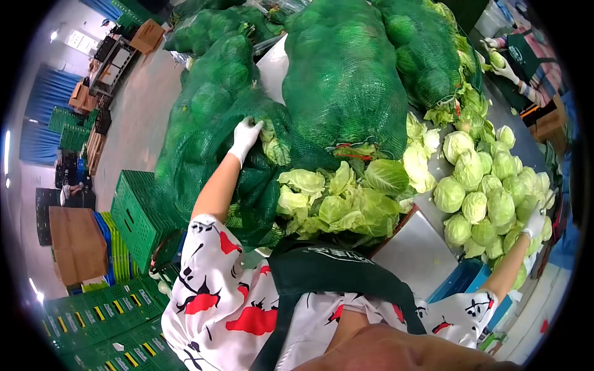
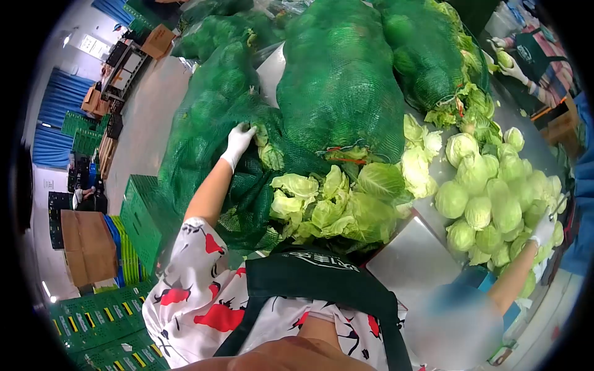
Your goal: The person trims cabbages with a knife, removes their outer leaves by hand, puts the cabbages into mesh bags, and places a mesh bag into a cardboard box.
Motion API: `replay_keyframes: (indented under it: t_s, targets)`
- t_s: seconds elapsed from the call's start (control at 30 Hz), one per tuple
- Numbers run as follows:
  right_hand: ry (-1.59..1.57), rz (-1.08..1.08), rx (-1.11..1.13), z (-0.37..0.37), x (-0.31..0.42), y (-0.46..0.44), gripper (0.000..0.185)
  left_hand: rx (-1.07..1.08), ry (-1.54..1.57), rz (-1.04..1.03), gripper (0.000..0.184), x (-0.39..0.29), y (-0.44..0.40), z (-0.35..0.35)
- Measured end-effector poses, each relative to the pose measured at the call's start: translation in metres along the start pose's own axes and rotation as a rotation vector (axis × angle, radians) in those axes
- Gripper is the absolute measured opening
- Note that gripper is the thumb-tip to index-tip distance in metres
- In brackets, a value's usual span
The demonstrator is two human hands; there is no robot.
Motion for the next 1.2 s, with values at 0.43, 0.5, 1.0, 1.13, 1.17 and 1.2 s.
replay_keyframes:
  t_s: [0.43, 0.5, 1.0, 1.13, 1.17, 1.2]
  targets:
    - [-0.663, 0.146, 0.162, 0.076, 0.104, 0.180, 0.046, 0.159, -0.961, -0.255, 0.086, -0.040, -0.061, -0.068]
    - [-0.655, 0.125, 0.219, 0.084, 0.113, 0.204, 0.045, 0.064, -1.054, -0.465, 0.083, -0.049, -0.054, -0.067]
    - [-0.891, 0.031, 0.385, 0.086, 0.141, 0.345, 0.032, 0.515, -0.786, -0.336, 0.057, -0.049, -0.072, -0.067]
    - [-0.887, -0.009, 0.430, 0.104, 0.131, 0.364, 0.033, 0.547, -0.611, -0.453, 0.081, -0.067, -0.043, -0.021]
    - [-0.888, -0.028, 0.449, 0.106, 0.127, 0.369, 0.034, 0.516, -0.557, -0.532, 0.083, -0.072, -0.032, -0.002]
    - [-0.908, -0.021, 0.459, 0.093, 0.116, 0.370, 0.035, 0.485, -0.503, -0.610, 0.085, -0.085, -0.018, 0.023]
Point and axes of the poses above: each hand's wrist, its own y-axis away from the middle knuckle, its own z-axis out of the back of the hand, x = y × z, the point moved 4 cm from there along -y, towards the middle knuckle, and after that the axes turned 1 degree about z, right-handed, at the moved point
